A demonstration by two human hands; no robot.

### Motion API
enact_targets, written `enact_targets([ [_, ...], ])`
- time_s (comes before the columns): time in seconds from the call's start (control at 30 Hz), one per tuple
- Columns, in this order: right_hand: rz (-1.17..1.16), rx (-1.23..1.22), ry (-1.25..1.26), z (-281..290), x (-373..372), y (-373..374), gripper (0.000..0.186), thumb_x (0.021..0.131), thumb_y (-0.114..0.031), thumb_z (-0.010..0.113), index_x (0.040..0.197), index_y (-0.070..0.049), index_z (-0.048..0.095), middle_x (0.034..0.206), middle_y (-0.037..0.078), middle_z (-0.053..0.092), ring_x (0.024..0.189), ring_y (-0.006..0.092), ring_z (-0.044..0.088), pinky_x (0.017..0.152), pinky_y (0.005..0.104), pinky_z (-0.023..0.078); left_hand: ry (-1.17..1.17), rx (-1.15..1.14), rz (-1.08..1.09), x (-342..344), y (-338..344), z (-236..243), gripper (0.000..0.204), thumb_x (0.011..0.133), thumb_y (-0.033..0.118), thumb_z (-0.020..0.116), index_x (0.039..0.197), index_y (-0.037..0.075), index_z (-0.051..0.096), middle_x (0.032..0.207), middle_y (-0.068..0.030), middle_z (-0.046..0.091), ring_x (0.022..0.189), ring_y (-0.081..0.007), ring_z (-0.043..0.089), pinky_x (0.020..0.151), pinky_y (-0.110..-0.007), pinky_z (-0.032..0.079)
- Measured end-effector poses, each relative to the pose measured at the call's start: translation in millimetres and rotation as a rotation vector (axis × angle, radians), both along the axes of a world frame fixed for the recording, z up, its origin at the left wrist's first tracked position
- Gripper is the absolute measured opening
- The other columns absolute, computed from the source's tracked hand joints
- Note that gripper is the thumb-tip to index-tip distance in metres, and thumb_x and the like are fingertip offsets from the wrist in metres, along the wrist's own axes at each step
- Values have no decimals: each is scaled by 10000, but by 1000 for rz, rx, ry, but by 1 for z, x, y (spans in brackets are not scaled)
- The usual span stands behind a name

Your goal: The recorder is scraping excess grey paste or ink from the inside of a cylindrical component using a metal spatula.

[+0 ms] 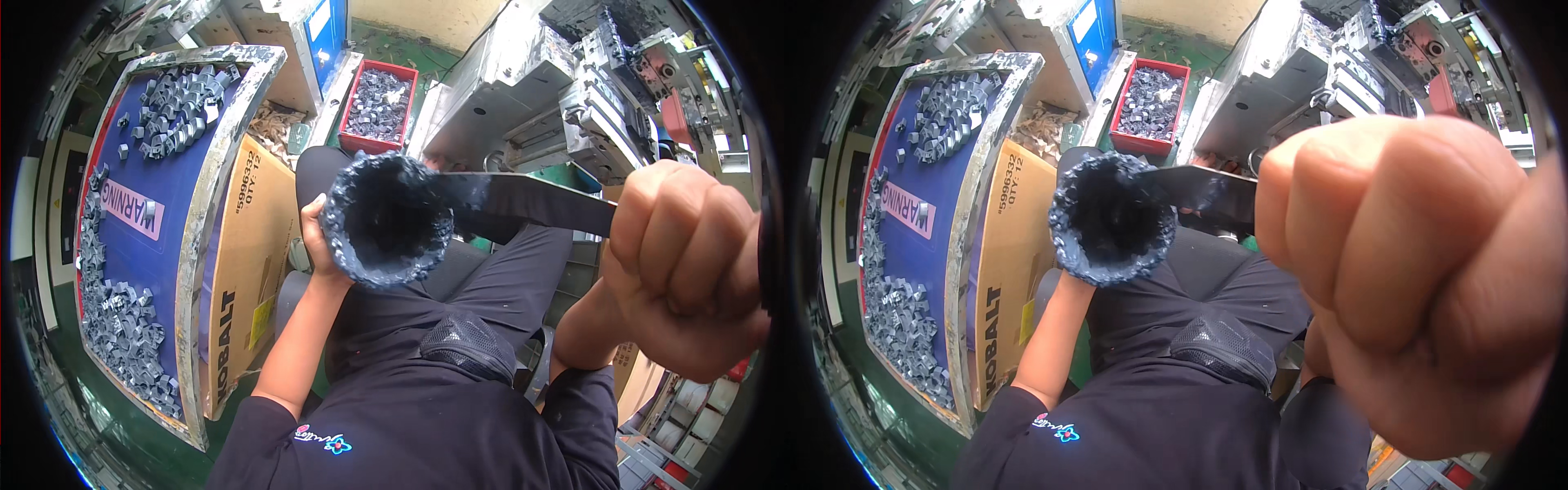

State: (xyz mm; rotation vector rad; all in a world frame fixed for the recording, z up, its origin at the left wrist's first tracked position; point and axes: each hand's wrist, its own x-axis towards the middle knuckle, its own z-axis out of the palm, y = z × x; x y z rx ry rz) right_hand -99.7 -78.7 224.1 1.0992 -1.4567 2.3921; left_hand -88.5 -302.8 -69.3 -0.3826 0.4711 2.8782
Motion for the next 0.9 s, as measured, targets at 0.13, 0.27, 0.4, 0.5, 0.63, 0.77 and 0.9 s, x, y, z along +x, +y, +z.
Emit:
enact_targets([
  [0.13,84,32,-137,-1,-8,4,297,917,-68,473,636,-135,406,461,-23,406,331,46,334,319,199,299,123,23,-16,-2,4,34,573,913,415,393,1368,71,448,1286,-167,578,1190,-316,567,1037,-477,447],
  [0.27,114,12,-223,-1,-13,4,317,952,-108,477,646,-133,398,456,-22,388,331,60,318,324,210,289,99,74,-34,3,4,26,592,921,426,370,1378,59,457,1335,-174,552,1212,-320,555,1057,-483,432],
  [0.4,14,-246,-282,-3,-21,17,357,1011,-174,425,659,-121,397,469,-22,341,350,81,267,347,232,281,107,95,-104,3,8,8,629,933,421,313,1421,41,428,1357,-162,544,1245,-314,528,1092,-477,391],
  [0.5,-144,-65,-86,-10,-19,24,367,1012,-191,405,650,-139,372,496,-24,357,370,66,297,355,229,290,61,78,-103,-2,8,8,587,939,415,322,1353,29,477,1306,-158,574,1199,-305,554,1061,-464,417],
  [0.63,-72,41,55,-9,-7,8,338,1001,-226,464,683,-154,375,518,-34,364,397,67,320,396,216,319,-4,58,-78,-4,8,7,547,946,407,332,1262,14,543,1238,-153,614,1138,-292,589,1020,-446,453],
  [0.77,5,-49,-32,-29,-7,-14,385,1001,-453,498,822,-130,389,625,-25,412,517,90,394,490,234,359,-44,49,-48,-6,10,17,531,951,401,340,1194,2,591,1188,-150,643,1092,-283,615,990,-432,479],
  [0.9,-38,42,82,-45,-5,-26,523,914,-511,621,1163,-97,421,924,20,477,791,128,490,747,298,423,-73,25,26,-2,7,28,495,959,413,366,1175,38,605,1160,-98,655,1065,-240,626,951,-388,500],
])
